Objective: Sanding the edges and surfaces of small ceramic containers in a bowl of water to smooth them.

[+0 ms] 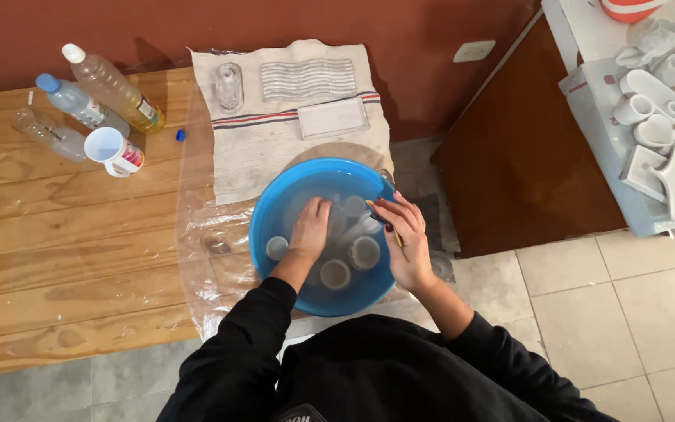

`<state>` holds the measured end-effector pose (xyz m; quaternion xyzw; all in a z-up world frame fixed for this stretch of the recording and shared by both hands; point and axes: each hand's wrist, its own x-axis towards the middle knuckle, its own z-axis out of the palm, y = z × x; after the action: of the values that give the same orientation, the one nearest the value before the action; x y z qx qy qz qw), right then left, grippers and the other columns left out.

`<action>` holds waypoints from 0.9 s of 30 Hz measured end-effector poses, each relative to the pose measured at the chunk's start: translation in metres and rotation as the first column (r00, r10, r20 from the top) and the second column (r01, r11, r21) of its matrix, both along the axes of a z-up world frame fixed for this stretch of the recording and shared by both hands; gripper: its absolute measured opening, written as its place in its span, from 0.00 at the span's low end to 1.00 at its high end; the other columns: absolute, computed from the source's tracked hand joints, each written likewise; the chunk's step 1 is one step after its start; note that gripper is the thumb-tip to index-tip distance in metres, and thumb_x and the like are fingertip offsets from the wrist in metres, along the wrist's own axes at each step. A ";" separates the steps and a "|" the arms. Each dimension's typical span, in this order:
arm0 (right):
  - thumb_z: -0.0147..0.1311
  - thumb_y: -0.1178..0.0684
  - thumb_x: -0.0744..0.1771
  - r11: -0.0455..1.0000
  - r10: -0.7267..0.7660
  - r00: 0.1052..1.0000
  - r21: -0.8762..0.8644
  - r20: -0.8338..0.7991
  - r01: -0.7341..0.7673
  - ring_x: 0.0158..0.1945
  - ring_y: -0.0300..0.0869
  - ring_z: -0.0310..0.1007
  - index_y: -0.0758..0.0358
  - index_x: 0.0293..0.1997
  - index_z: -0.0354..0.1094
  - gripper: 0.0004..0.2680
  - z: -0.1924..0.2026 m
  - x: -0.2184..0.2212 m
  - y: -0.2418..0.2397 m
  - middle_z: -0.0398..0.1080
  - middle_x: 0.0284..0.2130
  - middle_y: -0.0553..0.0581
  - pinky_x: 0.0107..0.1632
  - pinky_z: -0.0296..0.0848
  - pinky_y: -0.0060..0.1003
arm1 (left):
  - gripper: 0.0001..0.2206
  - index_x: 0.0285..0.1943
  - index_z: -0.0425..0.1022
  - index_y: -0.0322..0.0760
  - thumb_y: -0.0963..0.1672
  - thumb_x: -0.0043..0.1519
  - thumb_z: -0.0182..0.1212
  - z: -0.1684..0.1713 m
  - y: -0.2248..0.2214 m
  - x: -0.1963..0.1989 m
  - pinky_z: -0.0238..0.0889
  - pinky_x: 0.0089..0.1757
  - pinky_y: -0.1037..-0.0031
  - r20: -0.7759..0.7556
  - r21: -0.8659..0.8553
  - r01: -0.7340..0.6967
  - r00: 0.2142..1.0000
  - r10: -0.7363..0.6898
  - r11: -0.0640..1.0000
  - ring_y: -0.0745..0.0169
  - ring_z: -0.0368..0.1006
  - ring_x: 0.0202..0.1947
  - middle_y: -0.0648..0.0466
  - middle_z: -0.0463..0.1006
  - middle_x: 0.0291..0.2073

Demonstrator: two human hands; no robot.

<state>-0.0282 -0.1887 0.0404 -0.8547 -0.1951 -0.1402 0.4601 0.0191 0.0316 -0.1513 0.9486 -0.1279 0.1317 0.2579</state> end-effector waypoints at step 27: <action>0.47 0.61 0.70 0.997 0.060 0.995 0.051 -0.074 -0.056 0.68 0.54 0.65 0.65 0.55 0.72 0.10 -0.012 -0.009 -0.001 0.74 0.55 0.59 0.71 0.58 0.48 | 0.09 0.41 0.78 0.38 0.41 0.59 0.51 -0.027 0.028 0.017 0.56 0.61 0.61 0.100 0.412 0.039 0.991 -0.088 0.911 0.49 0.80 0.46 0.48 0.83 0.36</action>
<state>-0.0373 -0.1901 0.0283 -0.8418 -0.1990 -0.0993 0.4918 0.0366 0.0594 -0.1778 0.9675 -0.1983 0.1486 0.0503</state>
